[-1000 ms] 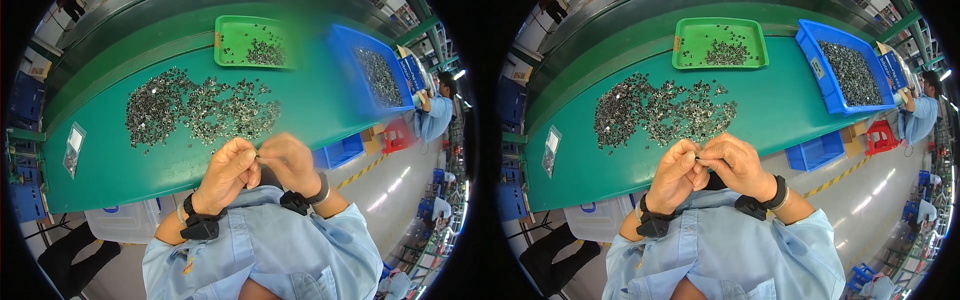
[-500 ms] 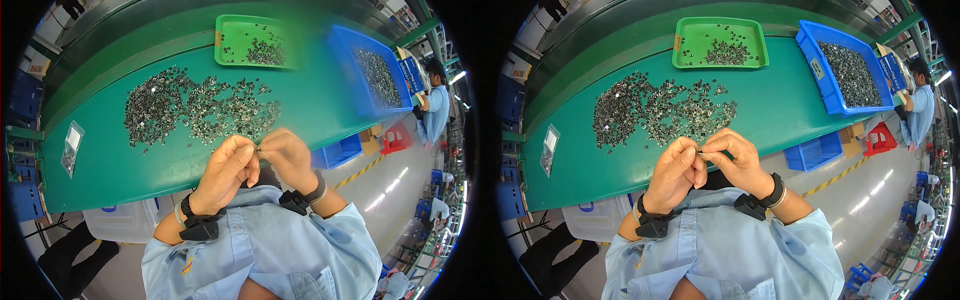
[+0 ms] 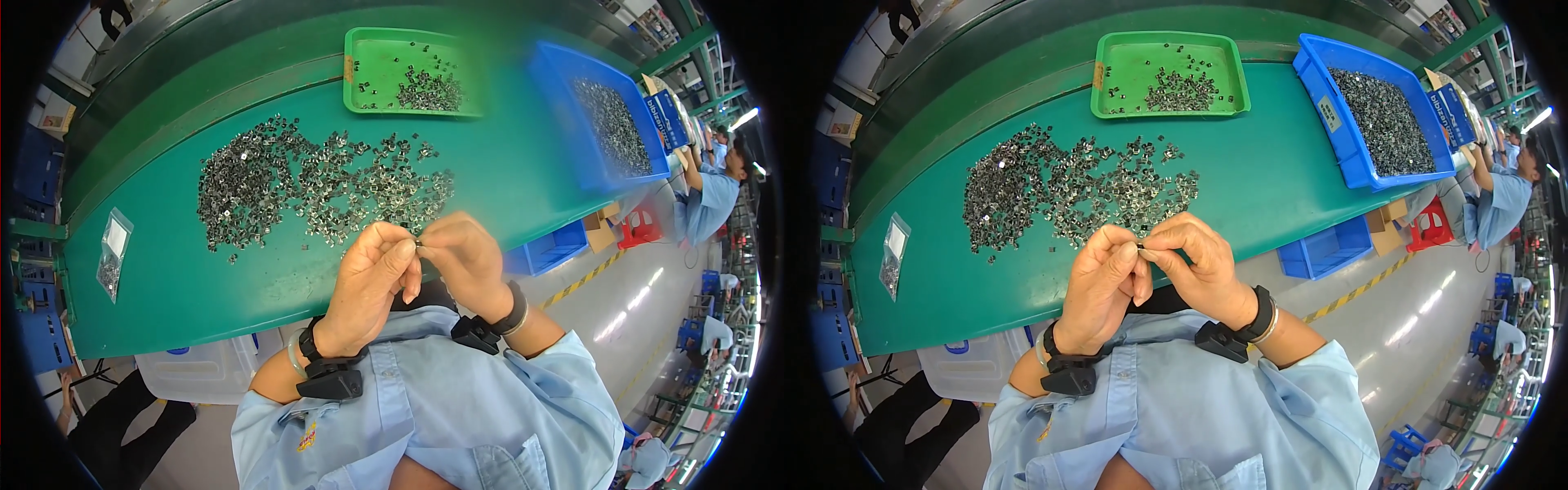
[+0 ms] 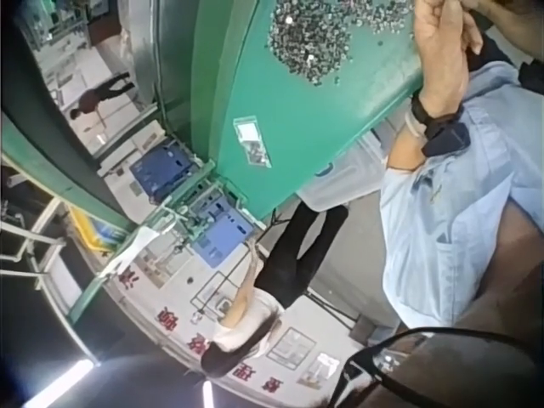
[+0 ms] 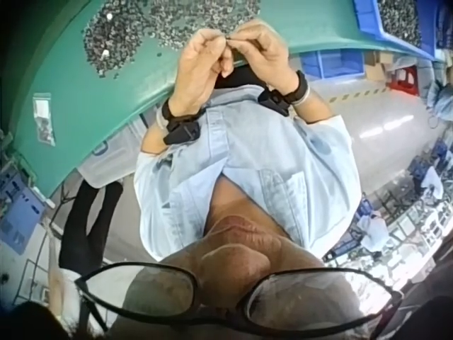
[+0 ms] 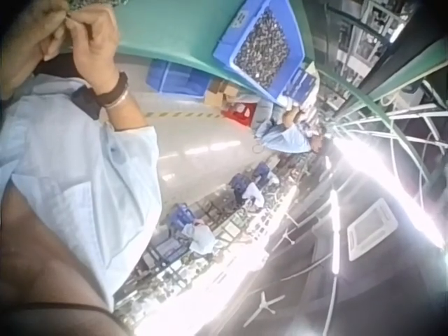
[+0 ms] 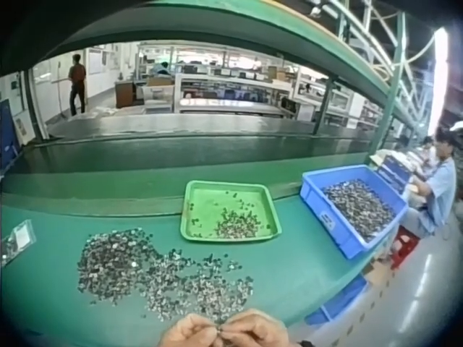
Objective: The person picks up small metal components from a table, inspects them with both hands, and places them into a green tray.
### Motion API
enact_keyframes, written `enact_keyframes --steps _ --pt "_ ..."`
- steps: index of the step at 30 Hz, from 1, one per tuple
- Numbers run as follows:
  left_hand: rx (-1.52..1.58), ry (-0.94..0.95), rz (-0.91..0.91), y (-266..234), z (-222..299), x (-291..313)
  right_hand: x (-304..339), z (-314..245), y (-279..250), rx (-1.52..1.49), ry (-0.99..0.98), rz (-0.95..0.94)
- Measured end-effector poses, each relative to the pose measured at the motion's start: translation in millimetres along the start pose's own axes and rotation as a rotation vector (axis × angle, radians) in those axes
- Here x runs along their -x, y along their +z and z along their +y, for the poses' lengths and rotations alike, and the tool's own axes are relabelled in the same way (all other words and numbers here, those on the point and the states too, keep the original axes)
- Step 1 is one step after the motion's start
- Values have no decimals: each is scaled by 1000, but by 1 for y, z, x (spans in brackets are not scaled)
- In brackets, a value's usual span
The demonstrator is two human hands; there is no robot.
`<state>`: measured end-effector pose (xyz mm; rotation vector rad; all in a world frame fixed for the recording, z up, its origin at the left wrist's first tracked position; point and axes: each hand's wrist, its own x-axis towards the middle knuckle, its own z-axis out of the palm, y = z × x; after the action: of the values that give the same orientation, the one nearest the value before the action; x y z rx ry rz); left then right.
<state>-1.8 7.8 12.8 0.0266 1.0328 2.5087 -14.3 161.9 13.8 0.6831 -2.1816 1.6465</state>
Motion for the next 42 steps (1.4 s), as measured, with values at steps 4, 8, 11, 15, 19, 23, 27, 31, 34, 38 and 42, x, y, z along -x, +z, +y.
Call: enact_keyframes --steps 4,8,11,15,19,23,27,31,34,38,42 --pt "26 1 14 1 4 -2 -6 5 -1 42 -11 -3" --pt "44 -13 41 -5 8 -5 -37 17 -23 96 33 -61" --pt "51 -33 32 -9 9 -6 -89 31 -46 184 221 -54" --pt "85 -46 -8 -12 7 -6 -143 55 -62 218 223 -59" --pt "120 -53 -34 -18 8 -5 -134 63 -70 360 147 -182" --pt "116 -61 -52 -20 8 -4 -88 55 -78 462 235 -371" --pt "85 -72 -48 -16 6 -6 -66 52 -80 556 215 -422" --pt "51 -43 -18 -13 5 -6 -61 52 -75 652 75 -395" --pt "33 -26 -10 -11 3 -7 -57 51 -76 650 64 -377" --pt "-37 -21 8 -5 4 -6 -47 38 -72 584 84 -273" --pt "-145 -19 59 7 5 -7 -40 8 -51 482 -69 -201"
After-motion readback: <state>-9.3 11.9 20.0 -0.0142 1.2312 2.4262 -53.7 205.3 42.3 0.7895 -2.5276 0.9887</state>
